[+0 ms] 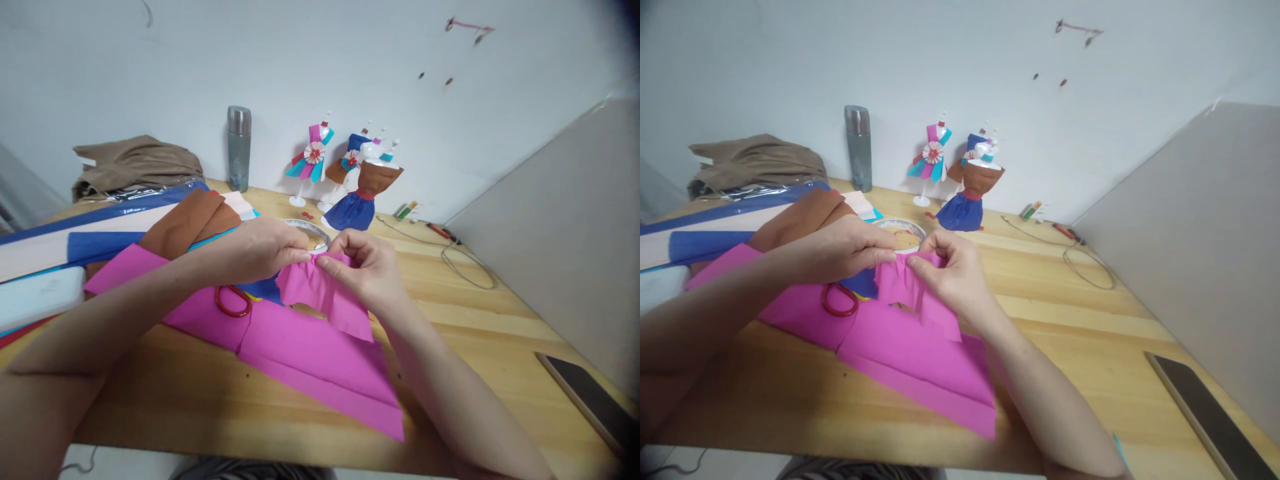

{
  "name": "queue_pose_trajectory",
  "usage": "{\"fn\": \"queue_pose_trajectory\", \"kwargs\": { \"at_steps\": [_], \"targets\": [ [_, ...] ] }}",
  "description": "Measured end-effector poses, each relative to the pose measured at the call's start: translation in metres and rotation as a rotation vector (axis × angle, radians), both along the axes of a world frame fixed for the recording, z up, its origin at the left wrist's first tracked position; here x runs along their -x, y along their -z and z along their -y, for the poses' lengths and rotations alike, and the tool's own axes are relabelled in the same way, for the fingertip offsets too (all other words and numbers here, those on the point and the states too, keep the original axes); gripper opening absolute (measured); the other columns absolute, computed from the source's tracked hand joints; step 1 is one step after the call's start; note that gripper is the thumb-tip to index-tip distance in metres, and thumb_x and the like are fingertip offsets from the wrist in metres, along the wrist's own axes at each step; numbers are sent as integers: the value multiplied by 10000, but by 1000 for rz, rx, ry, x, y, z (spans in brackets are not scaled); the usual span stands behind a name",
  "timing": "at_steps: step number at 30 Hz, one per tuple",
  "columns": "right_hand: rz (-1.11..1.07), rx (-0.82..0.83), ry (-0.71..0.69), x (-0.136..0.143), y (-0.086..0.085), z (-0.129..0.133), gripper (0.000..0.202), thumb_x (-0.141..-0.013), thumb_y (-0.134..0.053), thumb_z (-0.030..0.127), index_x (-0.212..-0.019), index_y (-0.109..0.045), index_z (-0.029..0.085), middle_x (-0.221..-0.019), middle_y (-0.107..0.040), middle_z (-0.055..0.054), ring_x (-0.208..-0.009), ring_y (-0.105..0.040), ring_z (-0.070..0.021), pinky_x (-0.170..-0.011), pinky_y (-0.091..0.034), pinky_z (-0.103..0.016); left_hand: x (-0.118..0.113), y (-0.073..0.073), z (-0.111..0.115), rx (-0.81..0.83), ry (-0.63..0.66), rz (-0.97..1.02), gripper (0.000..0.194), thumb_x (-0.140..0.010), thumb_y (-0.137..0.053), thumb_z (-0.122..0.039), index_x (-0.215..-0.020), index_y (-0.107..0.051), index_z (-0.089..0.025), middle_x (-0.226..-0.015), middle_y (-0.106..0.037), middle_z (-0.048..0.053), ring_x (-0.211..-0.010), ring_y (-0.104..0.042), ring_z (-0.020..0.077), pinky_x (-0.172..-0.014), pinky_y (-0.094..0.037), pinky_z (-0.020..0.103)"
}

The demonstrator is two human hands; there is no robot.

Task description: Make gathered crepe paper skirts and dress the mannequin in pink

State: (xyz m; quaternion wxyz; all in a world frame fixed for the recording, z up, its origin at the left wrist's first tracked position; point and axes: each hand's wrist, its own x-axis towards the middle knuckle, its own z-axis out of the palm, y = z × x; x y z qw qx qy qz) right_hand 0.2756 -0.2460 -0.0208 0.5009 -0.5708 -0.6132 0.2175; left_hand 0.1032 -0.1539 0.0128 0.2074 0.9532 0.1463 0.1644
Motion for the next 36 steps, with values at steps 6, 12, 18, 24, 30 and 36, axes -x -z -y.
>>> {"fn": "queue_pose_trajectory", "kwargs": {
  "at_steps": [6,12,18,24,30,36],
  "targets": [
    [-126,76,66,-1,-1,-2,424,-614,-795,338,-544,-395,212,-492,-397,64,-464,-327,-69,-445,-257,-232,4,-2,-1,-62,43,-59,342,-939,-441,-343,-737,-627,-138,-719,-630,9,-658,-503,114,-605,-329,232],
    [-139,148,3,-6,-1,-4,439,-590,-821,348,-550,-407,207,-498,-409,64,-464,-346,-68,-440,-243,-230,4,1,-15,99,143,-50,295,-901,-445,-332,-748,-609,-142,-677,-572,-5,-643,-483,109,-597,-339,223],
    [-172,145,-38,-12,-8,-1,300,-637,-787,340,-765,-540,227,-506,-426,78,-435,-327,-75,-425,-225,-237,4,0,-31,303,249,-82,334,-905,-427,-346,-653,-516,-147,-625,-493,-15,-601,-460,95,-577,-348,211],
    [-216,367,-172,-15,-3,-3,299,-671,-747,445,-805,-616,213,-488,-439,68,-400,-331,-74,-411,-202,-236,6,3,-35,469,269,-89,337,-899,-482,-363,-641,-499,-147,-602,-469,-21,-562,-427,81,-549,-343,202],
    [-255,382,-131,-14,2,-7,329,-649,-757,467,-737,-587,199,-506,-461,62,-416,-353,-68,-420,-222,-224,2,11,-35,560,164,-36,413,-879,-474,-526,-759,-563,-141,-594,-466,-28,-516,-456,86,-495,-352,202],
    [-138,342,-94,-10,3,-6,301,-678,-731,443,-742,-580,190,-506,-427,62,-418,-330,-69,-435,-198,-229,-3,14,-27,510,140,-98,359,-864,-524,-453,-712,-580,-133,-600,-472,-25,-516,-445,70,-468,-337,176]
  ]
}}
